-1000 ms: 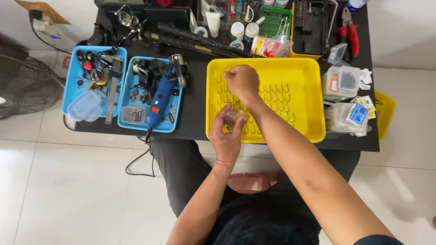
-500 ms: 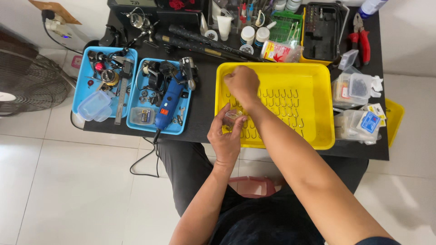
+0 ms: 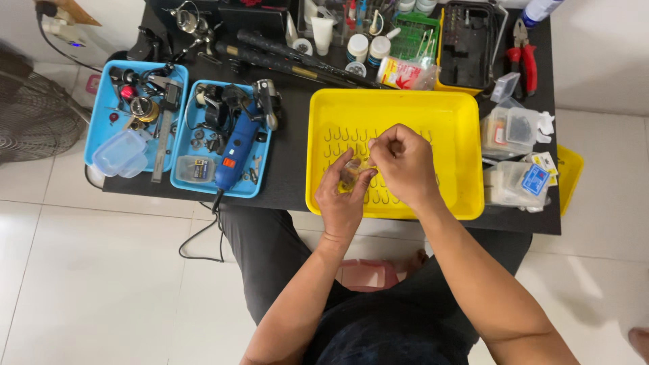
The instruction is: The person assembles fishing rigs by attaching small metal weights to fishing hooks arranged in a yellow tray. They repeatedly pick up hooks, slide weights onto the shank, and place the completed hooks back into the tray.
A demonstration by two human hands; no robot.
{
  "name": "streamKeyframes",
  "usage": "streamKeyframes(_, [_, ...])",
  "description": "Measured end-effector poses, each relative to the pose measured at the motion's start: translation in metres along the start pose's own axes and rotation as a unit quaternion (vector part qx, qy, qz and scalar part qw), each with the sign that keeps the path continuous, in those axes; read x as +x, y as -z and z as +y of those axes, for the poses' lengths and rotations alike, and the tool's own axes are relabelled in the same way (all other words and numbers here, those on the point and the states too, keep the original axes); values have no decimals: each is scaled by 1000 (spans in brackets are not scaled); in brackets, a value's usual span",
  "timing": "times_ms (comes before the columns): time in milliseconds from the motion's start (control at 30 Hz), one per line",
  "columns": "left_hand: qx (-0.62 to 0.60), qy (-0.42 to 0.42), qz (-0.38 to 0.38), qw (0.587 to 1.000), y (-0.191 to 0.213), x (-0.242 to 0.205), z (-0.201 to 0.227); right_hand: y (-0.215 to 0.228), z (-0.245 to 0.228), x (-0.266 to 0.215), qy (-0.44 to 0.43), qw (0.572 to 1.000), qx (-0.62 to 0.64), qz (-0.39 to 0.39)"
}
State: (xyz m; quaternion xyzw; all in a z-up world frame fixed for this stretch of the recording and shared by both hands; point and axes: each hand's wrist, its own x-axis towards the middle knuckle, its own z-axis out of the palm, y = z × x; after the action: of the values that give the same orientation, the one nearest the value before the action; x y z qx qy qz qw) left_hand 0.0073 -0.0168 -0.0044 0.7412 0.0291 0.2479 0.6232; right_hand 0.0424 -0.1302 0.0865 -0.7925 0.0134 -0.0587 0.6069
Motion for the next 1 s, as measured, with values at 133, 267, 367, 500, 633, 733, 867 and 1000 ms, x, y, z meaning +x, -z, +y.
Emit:
streamKeyframes(133, [-5, -20, -21, 1000, -9, -7, -4, 3, 3, -9, 18, 997, -66, 25])
streamKeyframes(267, [30, -43, -28, 998, -14, -10, -7, 5, -1, -11, 2, 997, -78, 26])
streamKeyframes(367, [20, -39, -31, 999, -15, -12, -5, 11, 5, -12, 22, 993, -114, 1])
streamKeyframes(500, [-8, -3, -37, 999, -15, -10, 5, 27, 6, -15, 47, 995, -85, -13])
streamKeyframes(633, [-35, 1, -26, 999, -15, -9, 11, 47, 13, -22, 57, 994, 7, -98])
streamKeyframes(733, [-54, -9, -44, 998, -16, -9, 13, 53, 0, -36, 3, 987, 77, -141])
streamKeyframes(867, [-52, -36, -71, 995, -16, -11, 18, 60, 22, -40, 11, 991, 51, -121])
streamKeyframes(1000, [-78, -29, -91, 992, -15, -13, 28, 63, 19, -39, 31, 995, 15, -98])
